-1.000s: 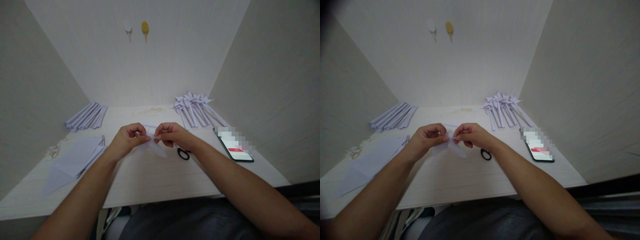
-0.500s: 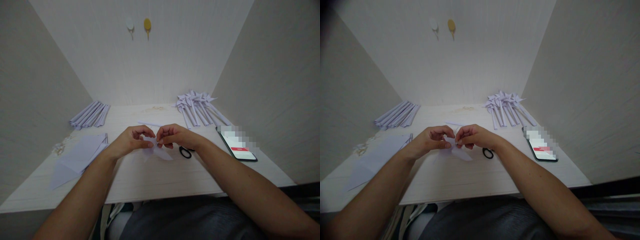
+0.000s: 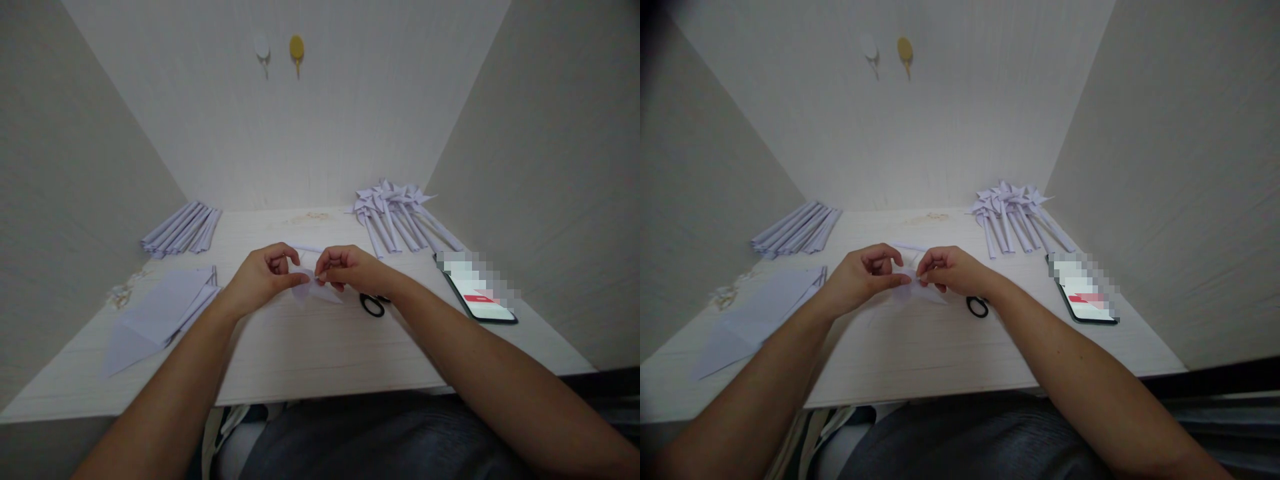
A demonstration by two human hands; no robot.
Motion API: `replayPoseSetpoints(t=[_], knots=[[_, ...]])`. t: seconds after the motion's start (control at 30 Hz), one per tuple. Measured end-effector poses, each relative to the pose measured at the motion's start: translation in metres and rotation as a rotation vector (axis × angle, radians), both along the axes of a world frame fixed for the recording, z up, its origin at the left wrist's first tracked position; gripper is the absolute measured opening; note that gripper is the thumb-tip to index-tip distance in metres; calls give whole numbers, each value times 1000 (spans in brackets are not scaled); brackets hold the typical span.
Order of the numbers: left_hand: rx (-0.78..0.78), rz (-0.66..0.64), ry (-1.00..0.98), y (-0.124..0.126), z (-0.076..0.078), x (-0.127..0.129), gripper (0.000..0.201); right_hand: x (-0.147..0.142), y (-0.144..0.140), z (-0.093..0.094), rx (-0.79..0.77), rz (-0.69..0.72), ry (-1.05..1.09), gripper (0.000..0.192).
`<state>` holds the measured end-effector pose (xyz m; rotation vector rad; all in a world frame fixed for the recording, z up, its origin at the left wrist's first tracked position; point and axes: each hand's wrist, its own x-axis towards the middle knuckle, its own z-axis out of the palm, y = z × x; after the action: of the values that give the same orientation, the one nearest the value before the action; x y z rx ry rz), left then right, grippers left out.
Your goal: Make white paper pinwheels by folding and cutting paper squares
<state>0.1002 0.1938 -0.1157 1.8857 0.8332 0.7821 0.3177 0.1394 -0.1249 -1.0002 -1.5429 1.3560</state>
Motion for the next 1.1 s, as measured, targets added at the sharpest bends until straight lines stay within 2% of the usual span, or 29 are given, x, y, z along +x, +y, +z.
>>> replayPoseSetpoints(t=[0.27,0.47,0.63,0.77,1.1], knots=[[25,-79,149,-5,-2,4,14,-4,-2,-4,1,-15,-122,7],[185,-113,173,-2,-5,5,9,-5,-2,-5,-13,-67,-171,10],[255,-84,189,-1,-4,6,11,-5,0,-4,-22,-88,-153,13],[246,-20,145,-2,-4,7,15,-5,0,-3,-34,-108,-120,16],[249,33,191,-3,-5,9,18,-8,0,-3,-38,-163,-119,17]])
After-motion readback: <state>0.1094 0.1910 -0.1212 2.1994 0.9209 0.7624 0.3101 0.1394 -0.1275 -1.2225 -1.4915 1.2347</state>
